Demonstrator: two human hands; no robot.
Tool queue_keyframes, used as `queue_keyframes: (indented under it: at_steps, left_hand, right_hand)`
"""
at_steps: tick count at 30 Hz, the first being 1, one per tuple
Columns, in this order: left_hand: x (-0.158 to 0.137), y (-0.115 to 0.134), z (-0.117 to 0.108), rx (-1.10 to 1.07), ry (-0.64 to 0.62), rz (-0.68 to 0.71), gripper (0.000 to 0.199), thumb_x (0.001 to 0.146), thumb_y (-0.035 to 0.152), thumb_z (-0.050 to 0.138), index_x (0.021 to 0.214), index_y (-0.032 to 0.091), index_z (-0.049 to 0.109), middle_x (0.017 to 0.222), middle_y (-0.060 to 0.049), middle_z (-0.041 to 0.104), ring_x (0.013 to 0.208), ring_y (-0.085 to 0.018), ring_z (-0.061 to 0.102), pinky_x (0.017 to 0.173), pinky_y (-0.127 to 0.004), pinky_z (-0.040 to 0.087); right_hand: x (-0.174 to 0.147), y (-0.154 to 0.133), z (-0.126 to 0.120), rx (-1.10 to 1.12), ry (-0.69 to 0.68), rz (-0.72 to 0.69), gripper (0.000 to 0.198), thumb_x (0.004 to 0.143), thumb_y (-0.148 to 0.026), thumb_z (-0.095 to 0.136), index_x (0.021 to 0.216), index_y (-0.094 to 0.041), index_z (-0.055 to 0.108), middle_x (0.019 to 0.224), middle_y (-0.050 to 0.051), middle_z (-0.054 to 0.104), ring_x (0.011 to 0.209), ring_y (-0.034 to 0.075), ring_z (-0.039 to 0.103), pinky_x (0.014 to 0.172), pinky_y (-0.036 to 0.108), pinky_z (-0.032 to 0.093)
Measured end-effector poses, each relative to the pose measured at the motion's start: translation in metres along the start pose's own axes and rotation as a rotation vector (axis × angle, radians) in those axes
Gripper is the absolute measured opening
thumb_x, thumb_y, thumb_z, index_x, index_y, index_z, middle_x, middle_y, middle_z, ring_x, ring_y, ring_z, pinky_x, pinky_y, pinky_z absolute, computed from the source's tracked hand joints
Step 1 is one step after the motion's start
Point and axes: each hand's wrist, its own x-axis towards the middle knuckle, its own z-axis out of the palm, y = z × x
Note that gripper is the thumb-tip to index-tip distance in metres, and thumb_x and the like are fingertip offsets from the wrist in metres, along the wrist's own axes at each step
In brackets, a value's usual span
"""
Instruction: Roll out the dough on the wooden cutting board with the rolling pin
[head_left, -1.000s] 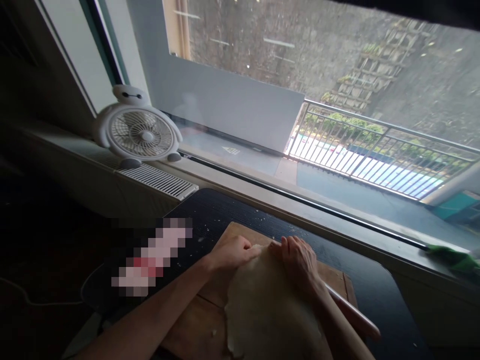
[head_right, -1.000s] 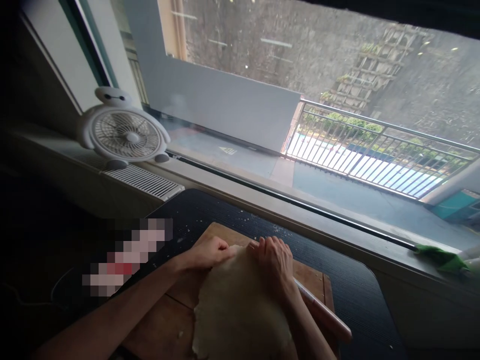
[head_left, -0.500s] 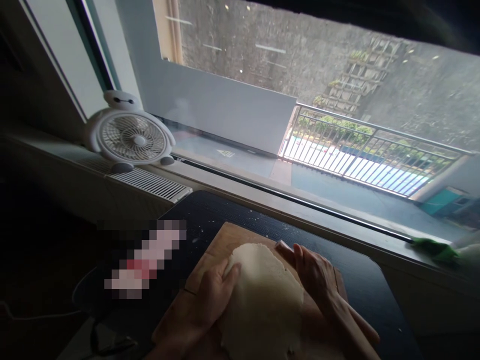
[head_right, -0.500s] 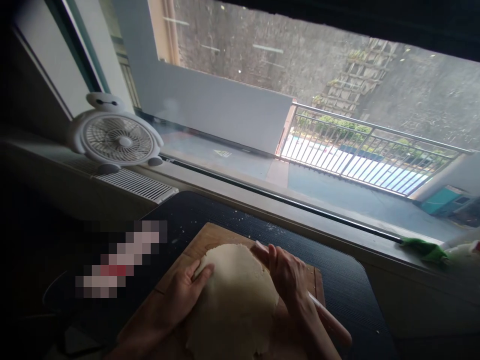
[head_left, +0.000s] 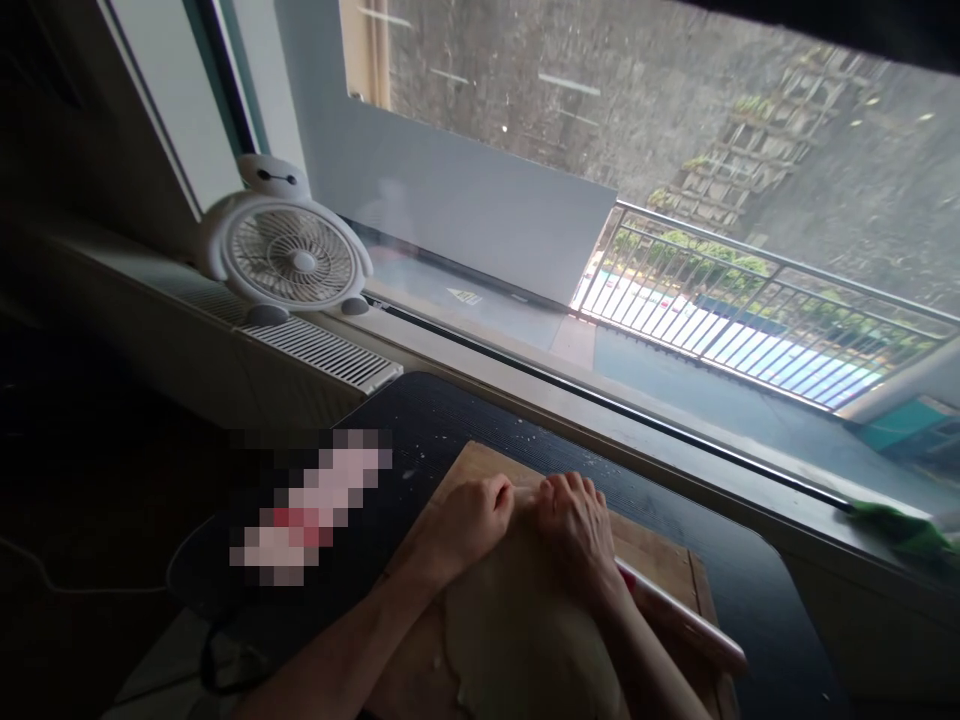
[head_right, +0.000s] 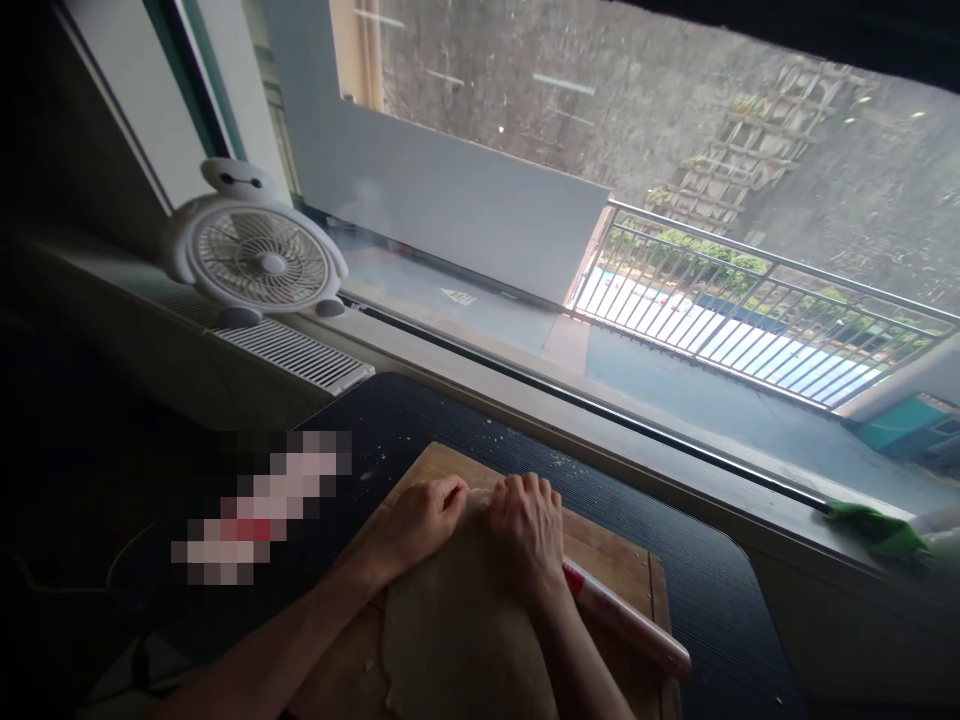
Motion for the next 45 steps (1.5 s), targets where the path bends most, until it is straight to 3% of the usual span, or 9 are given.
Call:
queue_keyframes:
  at_steps: [4,9,11,16,22,29,34,41,45]
  left_hand:
    - [-0.005,-0.003,0.003,0.008,0.029,0.056,0.028,0.091,0.030,0.036,0.076,0.020,0.058,0.071,-0.005,0.065,0.067,-0.017,0.062,0.059,-0.025,0.032]
    - [-0.002,-0.008,0.004,-0.036,-0.002,0.056,0.027,0.092,0.030,0.036,0.083,0.021,0.060,0.074,-0.004,0.066,0.073,-0.017,0.063,0.063,-0.024,0.036]
    - [-0.002,-0.008,0.004,-0.034,-0.009,0.048,0.026,0.092,0.031,0.037,0.085,0.022,0.061,0.075,-0.003,0.067,0.074,-0.017,0.064,0.064,-0.025,0.037]
    - [-0.003,-0.006,0.004,-0.099,0.025,0.037,0.020,0.091,0.028,0.039,0.093,0.023,0.059,0.080,-0.002,0.068,0.076,-0.017,0.064,0.068,-0.025,0.042]
    - [-0.002,-0.010,0.005,-0.239,0.071,0.072,0.027,0.089,0.020,0.039,0.112,0.026,0.053,0.103,-0.001,0.067,0.092,-0.016,0.063,0.081,-0.024,0.045]
    - [0.002,-0.010,0.006,-0.272,0.109,0.076,0.028,0.089,0.019,0.039,0.111,0.025,0.054,0.106,0.000,0.066,0.094,-0.015,0.063,0.083,-0.024,0.045]
    - [0.000,-0.011,0.004,-0.276,0.102,0.079,0.027,0.089,0.020,0.038,0.111,0.025,0.055,0.106,-0.001,0.066,0.096,-0.015,0.062,0.086,-0.024,0.045]
    - [0.000,-0.012,0.005,-0.274,0.078,0.040,0.028,0.090,0.022,0.037,0.112,0.025,0.054,0.104,-0.002,0.067,0.096,-0.016,0.062,0.086,-0.025,0.045]
    - [0.000,-0.011,0.005,-0.279,0.066,0.044,0.028,0.090,0.022,0.037,0.113,0.026,0.053,0.104,-0.001,0.067,0.095,-0.016,0.063,0.084,-0.025,0.045]
  right_hand:
    - [0.018,0.003,0.004,0.026,-0.023,0.071,0.027,0.092,-0.035,0.035,0.096,-0.023,0.058,0.100,0.006,0.056,0.094,0.020,0.048,0.079,0.031,0.035]
    - [-0.015,-0.010,0.009,0.151,0.006,-0.030,0.030,0.094,-0.031,0.028,0.110,-0.024,0.053,0.102,0.004,0.056,0.093,0.018,0.049,0.083,0.031,0.036]
    - [-0.014,-0.008,0.010,0.189,0.015,-0.017,0.029,0.094,-0.030,0.029,0.110,-0.024,0.052,0.101,0.004,0.057,0.091,0.018,0.051,0.080,0.030,0.037]
    - [0.021,0.008,0.013,0.238,0.000,0.162,0.028,0.091,-0.028,0.031,0.111,-0.019,0.050,0.102,0.006,0.060,0.094,0.018,0.054,0.077,0.028,0.038]
    - [0.012,0.000,0.018,0.216,-0.018,0.037,0.027,0.094,-0.033,0.028,0.105,-0.024,0.051,0.097,0.002,0.061,0.093,0.017,0.052,0.073,0.027,0.035]
    - [0.037,0.007,0.023,0.105,0.035,0.113,0.027,0.094,-0.032,0.028,0.094,-0.022,0.053,0.090,0.004,0.059,0.089,0.018,0.050,0.072,0.027,0.034]
    - [0.010,-0.002,0.019,0.097,0.048,0.010,0.033,0.095,-0.039,0.027,0.081,-0.023,0.052,0.084,0.002,0.055,0.081,0.017,0.047,0.073,0.028,0.032]
    - [-0.027,0.023,0.010,0.183,-0.119,0.019,0.036,0.095,-0.039,0.027,0.071,-0.022,0.048,0.075,0.000,0.055,0.073,0.015,0.048,0.066,0.027,0.031]
    - [-0.024,0.017,0.008,0.136,-0.122,-0.022,0.033,0.094,-0.038,0.030,0.074,-0.022,0.051,0.079,0.001,0.057,0.078,0.016,0.049,0.072,0.028,0.033]
